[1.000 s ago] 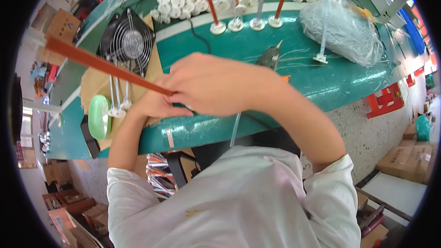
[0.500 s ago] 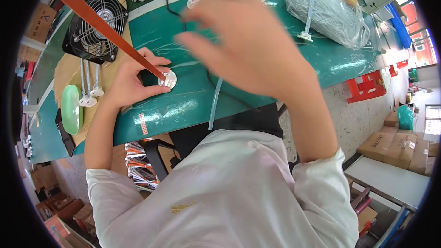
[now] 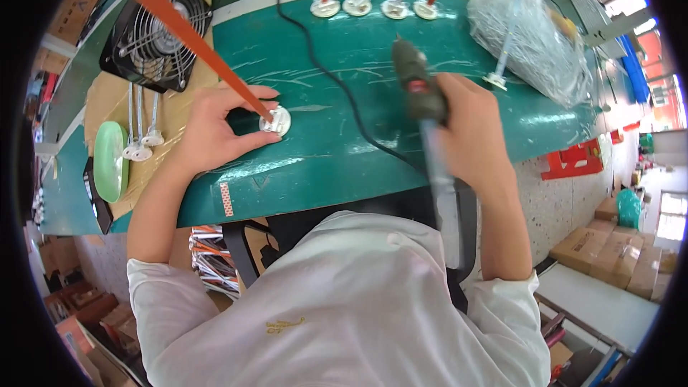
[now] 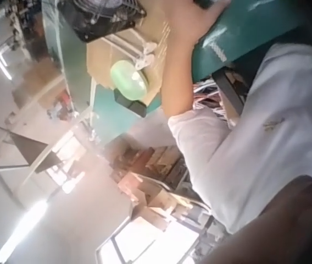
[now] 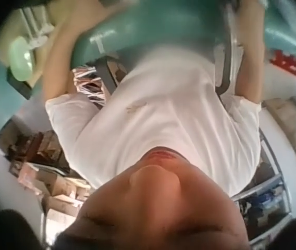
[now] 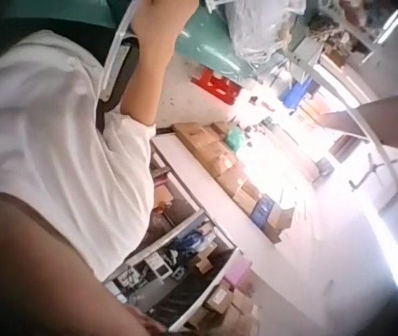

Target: Assembling lighting fixture parts by gluing LED strips onto plastic bases using a hot glue gun.

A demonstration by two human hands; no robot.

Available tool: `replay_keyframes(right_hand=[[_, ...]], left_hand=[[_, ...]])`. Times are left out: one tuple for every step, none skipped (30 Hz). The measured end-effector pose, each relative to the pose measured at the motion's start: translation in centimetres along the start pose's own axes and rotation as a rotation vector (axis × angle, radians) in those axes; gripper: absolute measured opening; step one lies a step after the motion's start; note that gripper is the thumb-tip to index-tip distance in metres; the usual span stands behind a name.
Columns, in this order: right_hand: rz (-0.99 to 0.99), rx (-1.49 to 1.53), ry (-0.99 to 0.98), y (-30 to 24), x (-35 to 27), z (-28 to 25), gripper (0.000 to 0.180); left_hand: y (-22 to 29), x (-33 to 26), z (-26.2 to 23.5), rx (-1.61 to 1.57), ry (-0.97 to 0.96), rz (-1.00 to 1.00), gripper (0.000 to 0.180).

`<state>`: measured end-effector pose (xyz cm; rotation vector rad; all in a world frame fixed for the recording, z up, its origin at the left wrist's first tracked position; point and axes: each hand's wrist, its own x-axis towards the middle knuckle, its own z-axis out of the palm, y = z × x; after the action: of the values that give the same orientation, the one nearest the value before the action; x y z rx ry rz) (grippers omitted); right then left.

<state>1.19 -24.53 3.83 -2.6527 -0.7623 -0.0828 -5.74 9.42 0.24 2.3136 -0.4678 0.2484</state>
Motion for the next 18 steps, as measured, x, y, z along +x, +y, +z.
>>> replay_keyframes(right_hand=[[0.195,0.384,-0.011,-0.2,-0.6,0.3,0.027],[0.286,0.824,-0.006,-1.2,-1.2,0.2,0.023],[0.339,0.872,-0.073,-2.2,-1.8,0.1,0.024],[0.393,0.925,-0.145,-3.0,-2.2,0.4,0.024],[0.337,0.976,-0.157,-3.9,-2.6,1.2,0.016],[0.277,1.018,-0.159,-5.0,-2.8,1.7,0.012],[0.256,1.003,-0.170,-5.9,-2.6,2.0,0.012],[0.258,1.004,-0.182,-6.0,-2.7,2.5,0.012],[0.225,0.931,-0.190,-5.9,-2.8,3.2,0.014],[0.192,0.858,-0.198,-5.9,-2.8,3.6,0.016],[0.130,0.815,-0.217,-6.2,-2.3,3.7,0.018],[0.129,0.814,-0.227,-6.1,-2.2,4.0,0.018],[0.106,0.817,-0.198,-6.0,-2.2,4.5,0.018],[0.084,0.820,-0.169,-5.9,-2.2,4.8,0.017],[0.085,0.820,-0.176,-5.9,-2.2,4.8,0.017],[0.082,0.804,-0.182,-5.9,-2.1,4.8,0.016],[0.079,0.788,-0.188,-5.8,-2.1,4.8,0.015],[0.080,0.788,-0.193,-5.8,-2.1,4.7,0.015]], left_hand=[[-0.2,0.0,0.1,0.014,-0.002,0.033,0.047],[-0.4,-0.1,0.1,0.027,-0.004,0.065,0.047],[-0.7,-0.1,0.2,0.022,0.005,0.084,0.047],[-0.9,-0.2,0.2,0.022,-0.001,0.060,0.047],[-1.0,-0.3,0.2,0.014,0.001,0.071,0.047],[-1.1,-0.3,0.2,0.004,0.010,0.093,0.047],[-1.1,-0.4,0.2,-0.005,0.024,0.093,0.045],[-1.1,-0.4,0.2,-0.008,0.025,0.082,0.045],[-1.2,-0.4,0.2,-0.005,0.026,0.082,0.045],[-1.2,-0.4,0.2,-0.001,0.026,0.083,0.044],[-1.3,-0.4,0.3,-0.005,0.028,0.075,0.044],[-1.3,-0.4,0.2,-0.002,0.025,0.077,0.044],[-1.3,-0.4,0.2,0.001,0.022,0.079,0.043],[-1.3,-0.4,0.2,-0.001,0.025,0.072,0.043],[-1.4,-0.4,0.3,-0.005,0.027,0.079,0.043],[-1.4,-0.3,0.3,-0.009,0.029,0.086,0.043],[-1.4,-0.3,0.2,-0.011,0.030,0.081,0.043],[-1.3,-0.3,0.2,-0.008,0.019,0.076,0.043]])
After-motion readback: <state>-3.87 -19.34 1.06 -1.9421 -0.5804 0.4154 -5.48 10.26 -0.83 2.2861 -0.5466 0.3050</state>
